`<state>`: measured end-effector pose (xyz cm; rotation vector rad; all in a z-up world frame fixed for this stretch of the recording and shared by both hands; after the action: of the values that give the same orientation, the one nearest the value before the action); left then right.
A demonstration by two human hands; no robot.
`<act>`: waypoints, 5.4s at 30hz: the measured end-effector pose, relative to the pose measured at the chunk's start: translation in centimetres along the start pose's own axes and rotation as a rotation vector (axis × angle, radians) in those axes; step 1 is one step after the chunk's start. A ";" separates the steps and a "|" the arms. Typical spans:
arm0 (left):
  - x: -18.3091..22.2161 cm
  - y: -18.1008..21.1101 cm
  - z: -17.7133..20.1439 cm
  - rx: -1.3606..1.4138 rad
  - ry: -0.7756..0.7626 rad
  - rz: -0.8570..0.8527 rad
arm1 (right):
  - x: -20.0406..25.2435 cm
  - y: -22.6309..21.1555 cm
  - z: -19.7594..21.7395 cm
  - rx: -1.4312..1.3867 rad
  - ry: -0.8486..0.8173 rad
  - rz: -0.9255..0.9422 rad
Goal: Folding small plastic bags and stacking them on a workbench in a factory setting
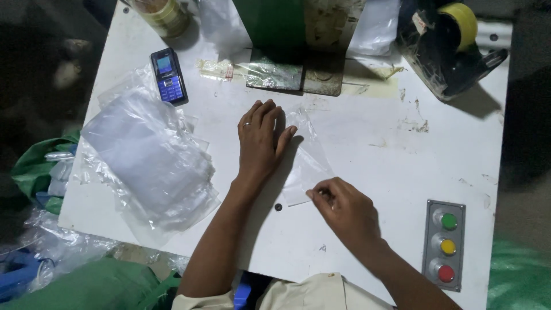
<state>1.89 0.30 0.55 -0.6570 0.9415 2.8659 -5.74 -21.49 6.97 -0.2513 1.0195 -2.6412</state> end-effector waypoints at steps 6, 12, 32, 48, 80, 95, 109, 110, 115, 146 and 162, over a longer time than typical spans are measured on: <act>-0.1 0.9 1.1 0.086 0.007 0.065 | -1.9 -0.3 4.5 -0.840 0.145 -0.258; -0.3 1.1 1.5 0.126 0.043 0.096 | -8.2 2.7 9.4 -0.977 0.293 -0.249; -1.5 2.5 3.4 0.511 0.217 0.310 | -26.3 11.9 5.4 -1.489 0.425 -0.335; -3.3 11.2 4.5 0.910 0.265 1.009 | -26.1 12.1 2.5 -1.525 0.685 -0.239; -0.5 1.7 3.8 0.438 0.345 0.270 | -25.5 13.6 3.5 -1.529 0.503 -0.058; -0.6 1.6 3.9 0.415 0.256 0.243 | -24.4 11.6 3.9 -1.477 0.529 0.017; -0.8 1.6 3.2 0.375 0.225 0.215 | -21.7 6.2 6.2 -1.465 0.616 0.004; -0.7 1.3 3.1 0.390 0.237 0.245 | -21.8 6.4 6.1 -1.462 0.606 0.003; -2.6 1.2 4.0 0.764 0.292 0.513 | -25.6 11.9 4.6 -1.548 0.562 -0.209; -9.3 5.2 13.1 0.953 0.566 0.429 | -15.4 9.2 10.7 -0.757 1.064 -0.047; 7.5 9.7 8.0 -0.654 -0.066 0.156 | 5.2 5.8 11.6 -0.409 0.207 0.155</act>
<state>-9.68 -3.55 8.62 -0.5257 0.0171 3.3076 -6.28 -34.57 11.87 0.0187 1.5773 -2.3350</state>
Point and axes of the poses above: each hand's wrist, its own x-axis away from the middle knuckle, its own z-axis out of the back of the hand, y = z × x, the point moved 2 cm from there along -x, towards the middle knuckle, and after that the axes turned 2 degrees about x, right-handed, at the moved point
